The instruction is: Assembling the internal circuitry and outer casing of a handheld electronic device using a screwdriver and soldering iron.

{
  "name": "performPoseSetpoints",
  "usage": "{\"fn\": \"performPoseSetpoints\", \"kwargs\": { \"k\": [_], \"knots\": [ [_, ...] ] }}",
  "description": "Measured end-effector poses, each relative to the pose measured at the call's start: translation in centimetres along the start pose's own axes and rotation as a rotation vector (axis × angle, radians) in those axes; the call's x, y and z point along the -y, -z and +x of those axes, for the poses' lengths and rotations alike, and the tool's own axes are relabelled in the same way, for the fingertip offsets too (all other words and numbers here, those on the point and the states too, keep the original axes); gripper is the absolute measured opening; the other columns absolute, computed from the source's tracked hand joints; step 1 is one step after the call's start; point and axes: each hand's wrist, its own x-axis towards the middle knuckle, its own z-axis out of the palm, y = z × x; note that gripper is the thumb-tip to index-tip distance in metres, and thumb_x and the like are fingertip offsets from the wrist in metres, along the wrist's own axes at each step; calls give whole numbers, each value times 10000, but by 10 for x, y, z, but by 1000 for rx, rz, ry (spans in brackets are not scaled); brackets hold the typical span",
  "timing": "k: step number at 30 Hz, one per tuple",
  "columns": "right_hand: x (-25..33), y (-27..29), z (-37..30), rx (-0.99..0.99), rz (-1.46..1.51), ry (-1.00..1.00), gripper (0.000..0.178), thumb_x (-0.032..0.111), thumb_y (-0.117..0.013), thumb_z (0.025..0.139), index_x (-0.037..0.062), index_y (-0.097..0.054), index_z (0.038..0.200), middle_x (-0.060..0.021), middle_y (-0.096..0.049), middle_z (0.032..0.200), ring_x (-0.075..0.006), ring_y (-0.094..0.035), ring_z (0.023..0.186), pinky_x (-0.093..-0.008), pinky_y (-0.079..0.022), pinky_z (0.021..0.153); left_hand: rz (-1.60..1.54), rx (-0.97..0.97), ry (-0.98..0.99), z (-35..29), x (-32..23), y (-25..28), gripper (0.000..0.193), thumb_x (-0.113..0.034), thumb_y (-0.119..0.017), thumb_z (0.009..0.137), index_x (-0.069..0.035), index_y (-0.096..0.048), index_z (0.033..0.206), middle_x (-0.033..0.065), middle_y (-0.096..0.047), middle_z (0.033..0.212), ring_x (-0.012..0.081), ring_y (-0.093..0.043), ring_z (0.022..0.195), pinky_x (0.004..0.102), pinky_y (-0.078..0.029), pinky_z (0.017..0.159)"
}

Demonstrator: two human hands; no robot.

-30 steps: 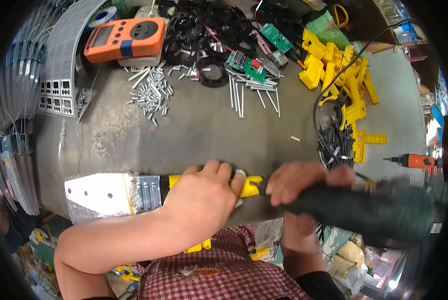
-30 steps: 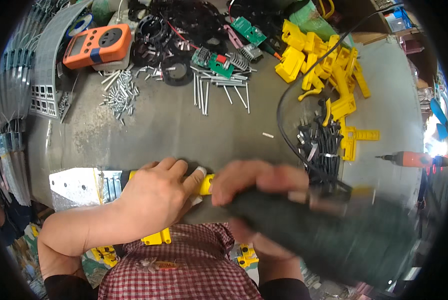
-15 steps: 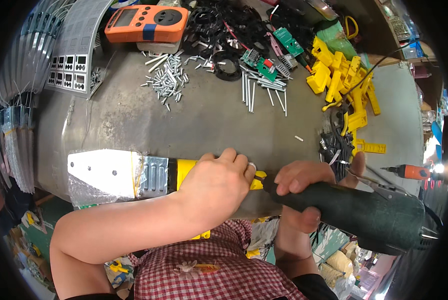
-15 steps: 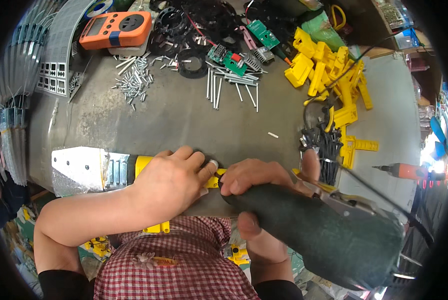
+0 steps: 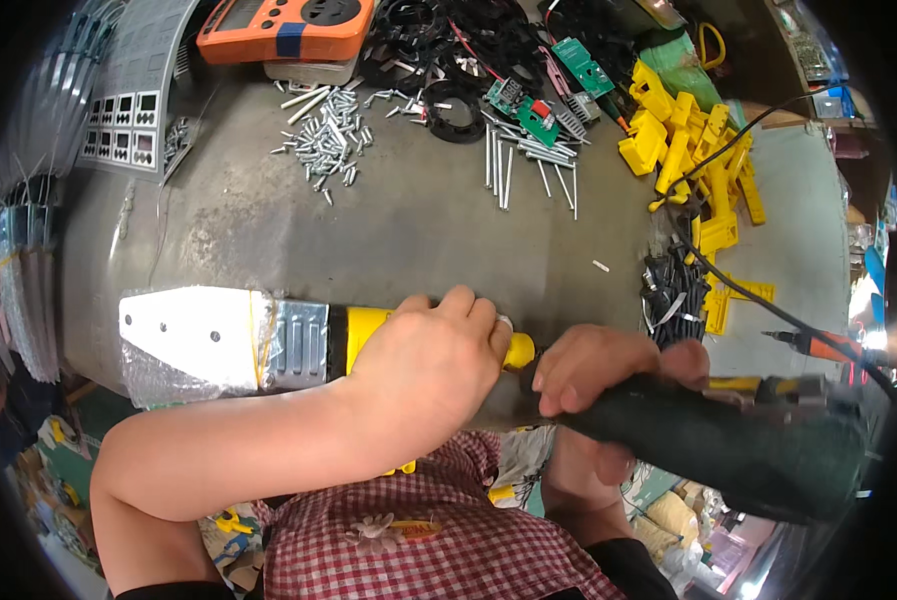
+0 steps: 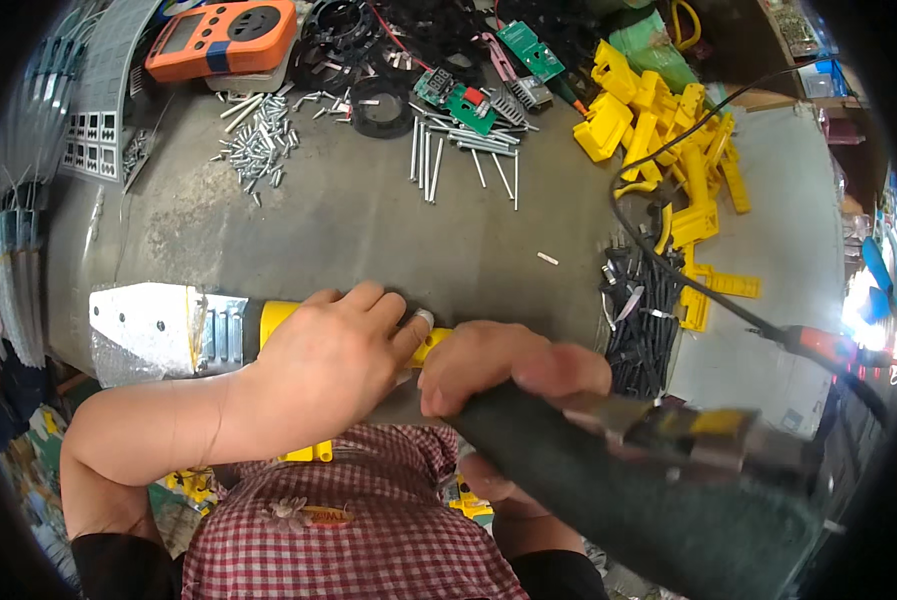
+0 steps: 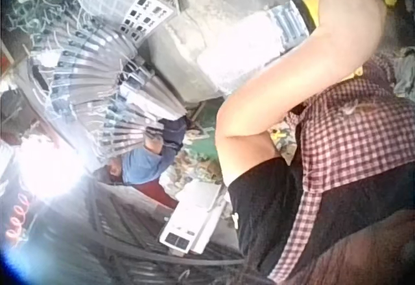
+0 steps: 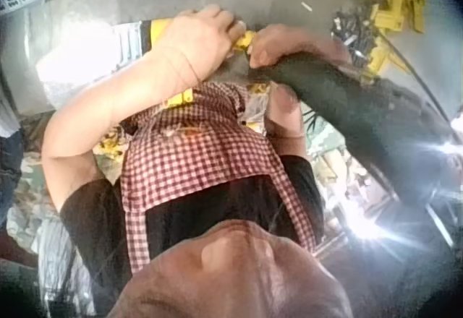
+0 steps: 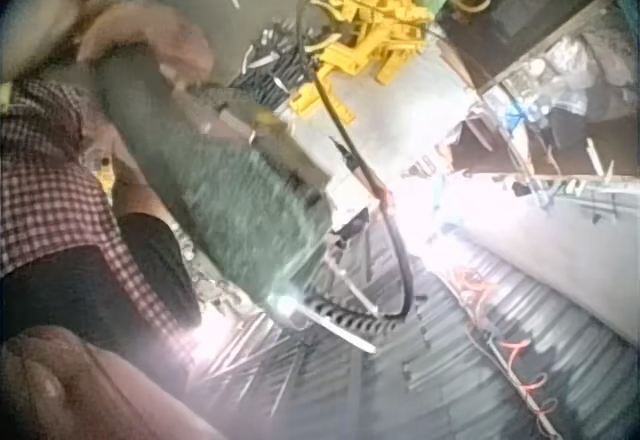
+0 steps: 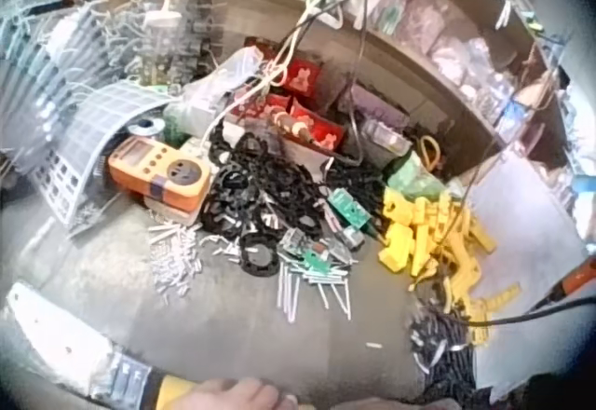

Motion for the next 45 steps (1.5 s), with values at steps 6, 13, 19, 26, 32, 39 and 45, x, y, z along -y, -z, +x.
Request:
{"fn": "performPoseSetpoints", "kwargs": {
  "k": [6, 13, 19, 26, 32, 39, 45],
  "knots": [
    [9, -21, -7, -195, -61, -39, 693, 358, -755, 758, 80, -329, 1229, -110, -614, 773, -243, -601, 703, -379, -492, 694, 19, -66, -32, -1, -1, -7, 332, -186, -608, 729, -48, -586, 1030, 51, -551, 866, 211, -552, 873, 329, -475, 682],
    [11, -19, 10, -274, -605, 144, 917, 406, -612, 858, 59, -5, 1452, -97, -521, 748, -217, -538, 595, -359, -476, 576, -40, -289, -90, 32, 4, -16, 207, -184, -644, 689, -59, -600, 849, 61, -571, 813, 215, -574, 841, 328, -492, 651],
    [32, -28, 20, -309, -255, 193, 535, 440, -713, 781, 31, -487, 1043, -68, -524, 722, -190, -546, 612, -308, -482, 593, 41, -321, -87, 33, 3, -21, 115, -156, -613, 684, -62, -594, 747, 51, -567, 759, 192, -564, 771, 293, -466, 600],
    [38, -40, 3, 72, -71, 153, 444, 290, -648, 858, 40, -411, 1137, -77, -547, 697, -232, -606, 612, -327, -525, 551, 56, -328, -86, 31, 2, -18, 100, -150, -597, 680, -61, -596, 726, 52, -559, 753, 190, -550, 755, 289, -450, 590],
    [14, -46, -2, 293, -132, 129, 784, 289, -674, 838, 149, -195, 1443, -72, -567, 750, -209, -592, 561, -338, -512, 525, -69, -252, -77, 19, 18, -4, 302, -269, -648, 742, -23, -617, 916, 82, -575, 835, 238, -562, 851, 332, -474, 689],
    [9, -51, -8, 299, -114, 153, 857, 435, -687, 800, 141, -211, 1450, -76, -578, 757, -204, -577, 552, -342, -497, 525, -120, 112, 38, -30, 43, 33, 765, -369, -687, 754, -39, -370, 1367, 137, -527, 1118, 290, -494, 1084, 407, -424, 874],
    [16, -61, -13, 201, -257, 2, 1006, 436, -734, 741, 136, -100, 1463, -84, -577, 746, -223, -585, 565, -361, -502, 546, -141, 8, 60, -42, 52, 21, 749, -358, -689, 754, -27, -383, 1353, 128, -527, 1102, 288, -488, 1081, 420, -418, 866]
  ]
}}
